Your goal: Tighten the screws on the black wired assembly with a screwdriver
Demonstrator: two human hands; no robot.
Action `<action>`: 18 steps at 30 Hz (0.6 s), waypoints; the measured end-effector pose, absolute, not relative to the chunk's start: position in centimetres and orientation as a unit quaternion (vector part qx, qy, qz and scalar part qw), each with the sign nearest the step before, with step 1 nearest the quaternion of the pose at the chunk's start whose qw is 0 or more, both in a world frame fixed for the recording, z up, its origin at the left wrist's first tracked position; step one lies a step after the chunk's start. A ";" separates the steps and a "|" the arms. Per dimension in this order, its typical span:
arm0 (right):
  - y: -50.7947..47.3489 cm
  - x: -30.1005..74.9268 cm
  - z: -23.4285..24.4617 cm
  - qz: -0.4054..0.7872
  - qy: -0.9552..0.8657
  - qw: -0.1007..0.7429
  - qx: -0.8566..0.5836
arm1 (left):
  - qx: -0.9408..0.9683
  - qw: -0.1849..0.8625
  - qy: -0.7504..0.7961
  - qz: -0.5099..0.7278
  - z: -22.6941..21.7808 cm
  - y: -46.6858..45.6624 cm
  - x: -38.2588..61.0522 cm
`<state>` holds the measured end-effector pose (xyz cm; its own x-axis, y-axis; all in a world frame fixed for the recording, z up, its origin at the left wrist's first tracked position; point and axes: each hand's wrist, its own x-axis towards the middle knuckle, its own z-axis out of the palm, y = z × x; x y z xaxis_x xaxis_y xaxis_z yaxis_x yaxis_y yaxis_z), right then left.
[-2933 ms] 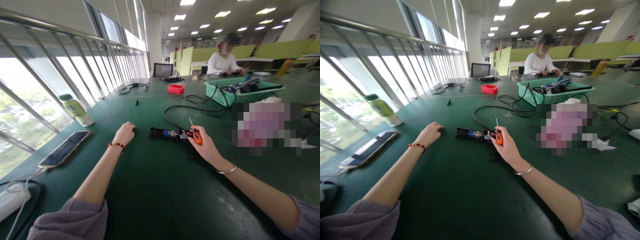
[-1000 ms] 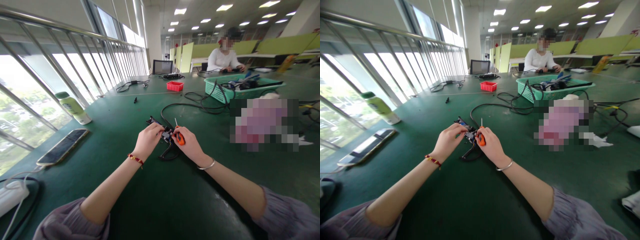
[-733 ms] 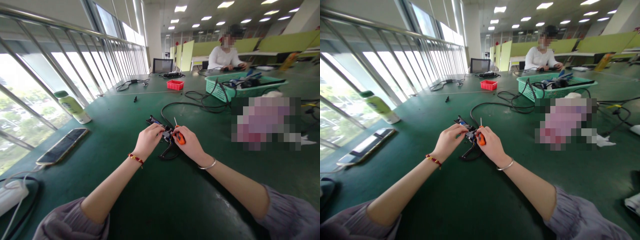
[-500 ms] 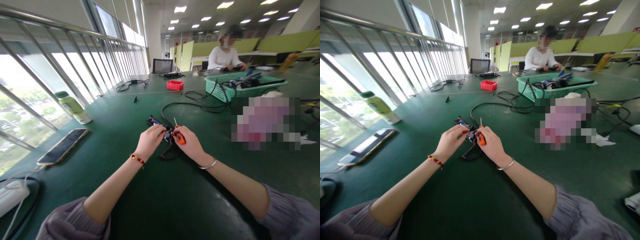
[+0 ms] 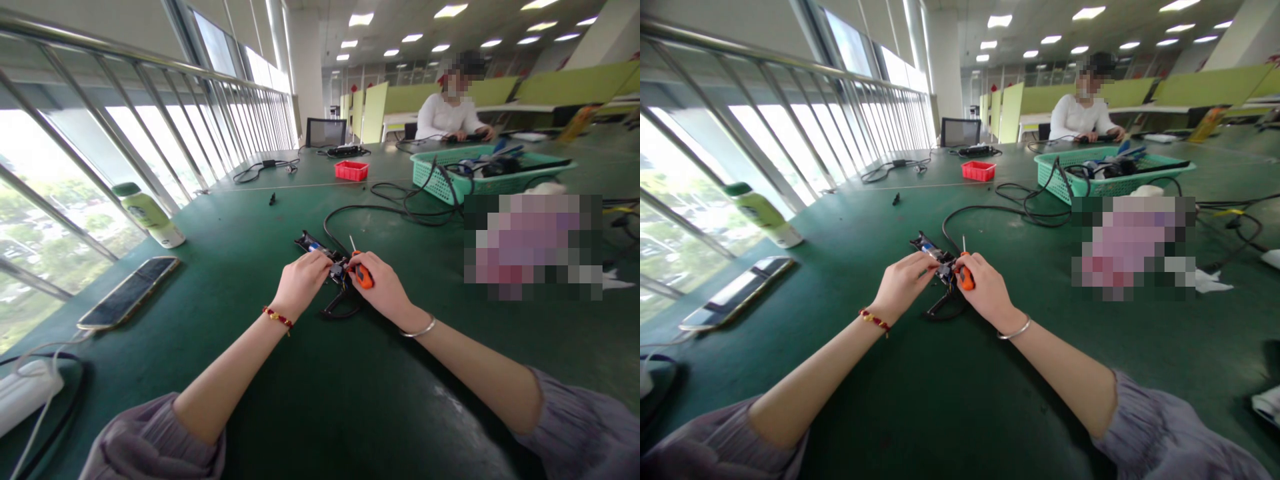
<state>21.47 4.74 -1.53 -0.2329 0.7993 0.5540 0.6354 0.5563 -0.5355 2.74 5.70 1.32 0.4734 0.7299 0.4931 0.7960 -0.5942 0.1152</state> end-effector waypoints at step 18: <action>4.5 21.4 -1.2 0.105 -0.778 0.408 -0.467 | -0.801 0.031 -0.598 -0.010 4.2 3.2 4.7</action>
